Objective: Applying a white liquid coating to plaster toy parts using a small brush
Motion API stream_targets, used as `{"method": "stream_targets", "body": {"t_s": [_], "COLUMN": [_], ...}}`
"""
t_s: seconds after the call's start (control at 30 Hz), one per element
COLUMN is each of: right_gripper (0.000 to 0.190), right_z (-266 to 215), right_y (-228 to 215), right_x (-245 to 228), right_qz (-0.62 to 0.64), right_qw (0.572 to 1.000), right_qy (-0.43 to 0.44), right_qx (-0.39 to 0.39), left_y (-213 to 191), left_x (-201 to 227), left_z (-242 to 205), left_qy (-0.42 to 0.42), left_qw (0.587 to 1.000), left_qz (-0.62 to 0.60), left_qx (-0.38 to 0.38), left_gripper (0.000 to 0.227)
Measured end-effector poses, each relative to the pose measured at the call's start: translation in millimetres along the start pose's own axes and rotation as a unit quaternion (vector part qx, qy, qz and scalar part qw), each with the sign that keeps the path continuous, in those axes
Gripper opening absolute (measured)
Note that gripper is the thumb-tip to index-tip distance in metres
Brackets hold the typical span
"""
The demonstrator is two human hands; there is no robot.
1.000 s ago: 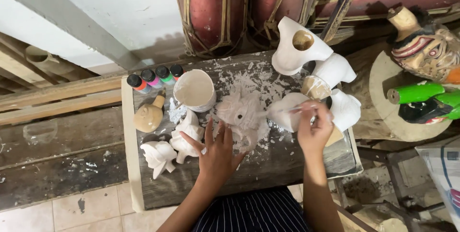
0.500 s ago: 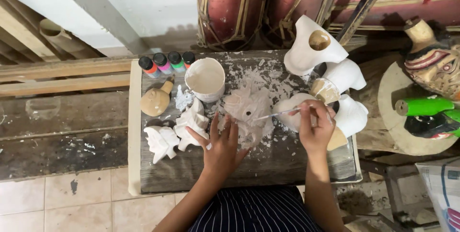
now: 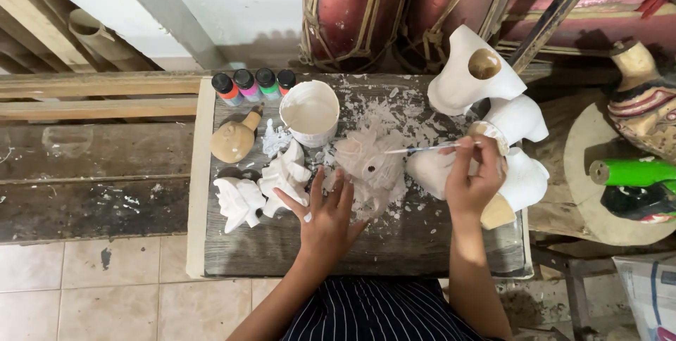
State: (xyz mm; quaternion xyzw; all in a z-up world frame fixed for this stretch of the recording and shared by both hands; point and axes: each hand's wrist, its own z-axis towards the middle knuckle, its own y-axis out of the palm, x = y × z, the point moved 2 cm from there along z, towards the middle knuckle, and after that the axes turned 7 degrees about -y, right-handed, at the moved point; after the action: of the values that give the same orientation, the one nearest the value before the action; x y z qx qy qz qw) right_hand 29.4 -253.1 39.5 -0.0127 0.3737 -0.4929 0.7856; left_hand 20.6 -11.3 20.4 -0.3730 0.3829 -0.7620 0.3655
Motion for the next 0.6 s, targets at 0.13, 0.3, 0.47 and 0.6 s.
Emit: {"method": "stream_targets", "body": {"t_s": [0.13,0.3,0.47,0.6], "right_gripper": [0.014,0.019,0.014,0.016], "right_z": [0.1,4.5,6.1,6.8], "right_y": [-0.2,6.1,6.1,3.5], "right_x": [13.9,12.0,11.0,13.9], "right_qz": [-0.092,0.041,0.052,0.045], "right_qw": [0.996,0.999,0.999,0.999], "right_qy": [-0.019,-0.007,0.013,0.020], "right_qx": [0.004,-0.006,0.008,-0.006], "left_y": [10.5,5.2,1.4,6.0], "left_x": [-2.6,0.9,2.2,2.7], "left_z": [-6.0,-2.5,-0.8,-3.9], "left_qy": [-0.008,-0.020,-0.021,-0.029], "left_qw": [1.000,1.000,0.999,0.999], "left_qz": [0.000,0.019,0.025,0.034], "left_qx": [-0.001,-0.006,-0.019,-0.023], "left_gripper": [0.072,0.074,0.082,0.081]}}
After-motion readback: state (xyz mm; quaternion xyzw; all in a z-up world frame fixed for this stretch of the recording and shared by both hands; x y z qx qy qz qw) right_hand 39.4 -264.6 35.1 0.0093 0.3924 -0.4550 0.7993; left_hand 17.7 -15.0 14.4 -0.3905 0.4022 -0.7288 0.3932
